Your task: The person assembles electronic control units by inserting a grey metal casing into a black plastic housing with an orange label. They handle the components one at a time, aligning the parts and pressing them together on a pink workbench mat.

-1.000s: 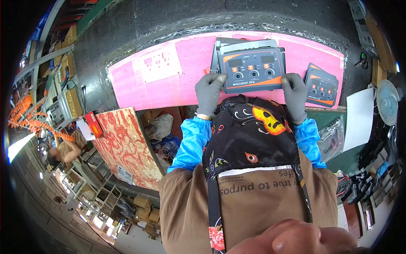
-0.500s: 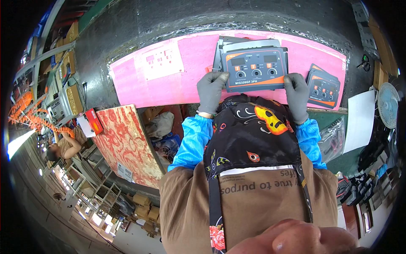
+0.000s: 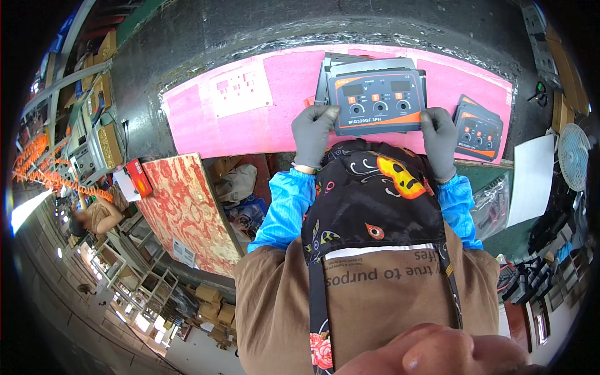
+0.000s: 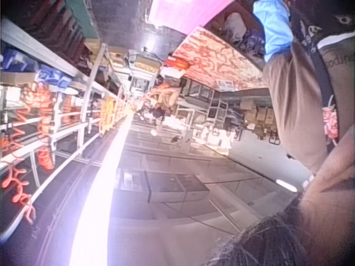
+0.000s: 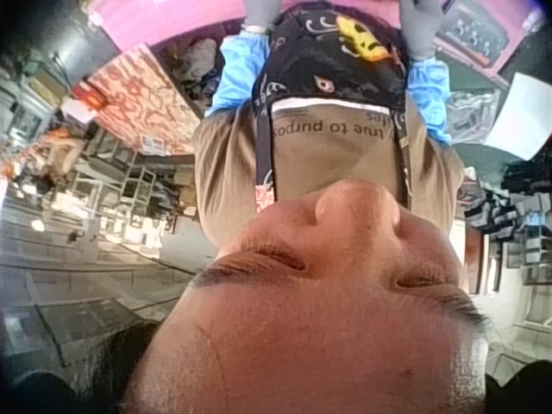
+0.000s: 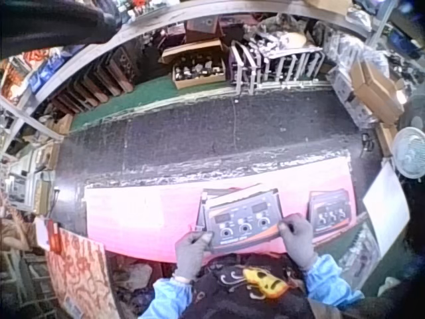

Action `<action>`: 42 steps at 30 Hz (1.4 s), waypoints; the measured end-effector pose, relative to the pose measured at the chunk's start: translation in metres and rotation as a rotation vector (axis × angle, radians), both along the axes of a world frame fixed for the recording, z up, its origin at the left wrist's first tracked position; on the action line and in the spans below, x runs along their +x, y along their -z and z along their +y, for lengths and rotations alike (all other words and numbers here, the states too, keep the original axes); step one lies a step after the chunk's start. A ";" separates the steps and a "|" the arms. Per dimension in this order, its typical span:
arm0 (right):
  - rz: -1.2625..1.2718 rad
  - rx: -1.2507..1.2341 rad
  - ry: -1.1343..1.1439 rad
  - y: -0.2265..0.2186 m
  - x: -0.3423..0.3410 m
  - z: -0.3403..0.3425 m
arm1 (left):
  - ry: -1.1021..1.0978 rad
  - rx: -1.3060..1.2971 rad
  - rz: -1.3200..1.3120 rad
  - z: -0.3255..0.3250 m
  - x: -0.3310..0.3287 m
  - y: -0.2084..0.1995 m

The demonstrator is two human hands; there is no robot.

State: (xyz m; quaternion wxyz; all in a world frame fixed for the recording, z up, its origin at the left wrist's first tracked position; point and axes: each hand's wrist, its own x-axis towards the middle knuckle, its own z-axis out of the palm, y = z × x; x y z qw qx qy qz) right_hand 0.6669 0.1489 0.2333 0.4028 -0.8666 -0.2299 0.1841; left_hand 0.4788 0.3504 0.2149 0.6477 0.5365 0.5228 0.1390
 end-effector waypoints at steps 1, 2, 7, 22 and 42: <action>0.004 -0.002 0.004 0.001 0.000 0.000 | -0.009 0.001 0.005 0.000 0.000 -0.001; -0.006 0.006 0.000 0.002 0.000 -0.001 | -0.003 0.004 0.012 0.000 0.001 -0.002; -0.004 -0.010 -0.008 0.002 0.001 -0.001 | 0.003 0.018 0.043 0.000 0.002 -0.005; -0.042 0.003 -0.014 0.001 0.001 0.001 | -0.015 -0.004 0.040 0.001 0.003 -0.003; -0.411 -0.749 -0.615 -0.039 0.045 0.021 | 1.175 0.607 0.804 0.068 0.056 -0.065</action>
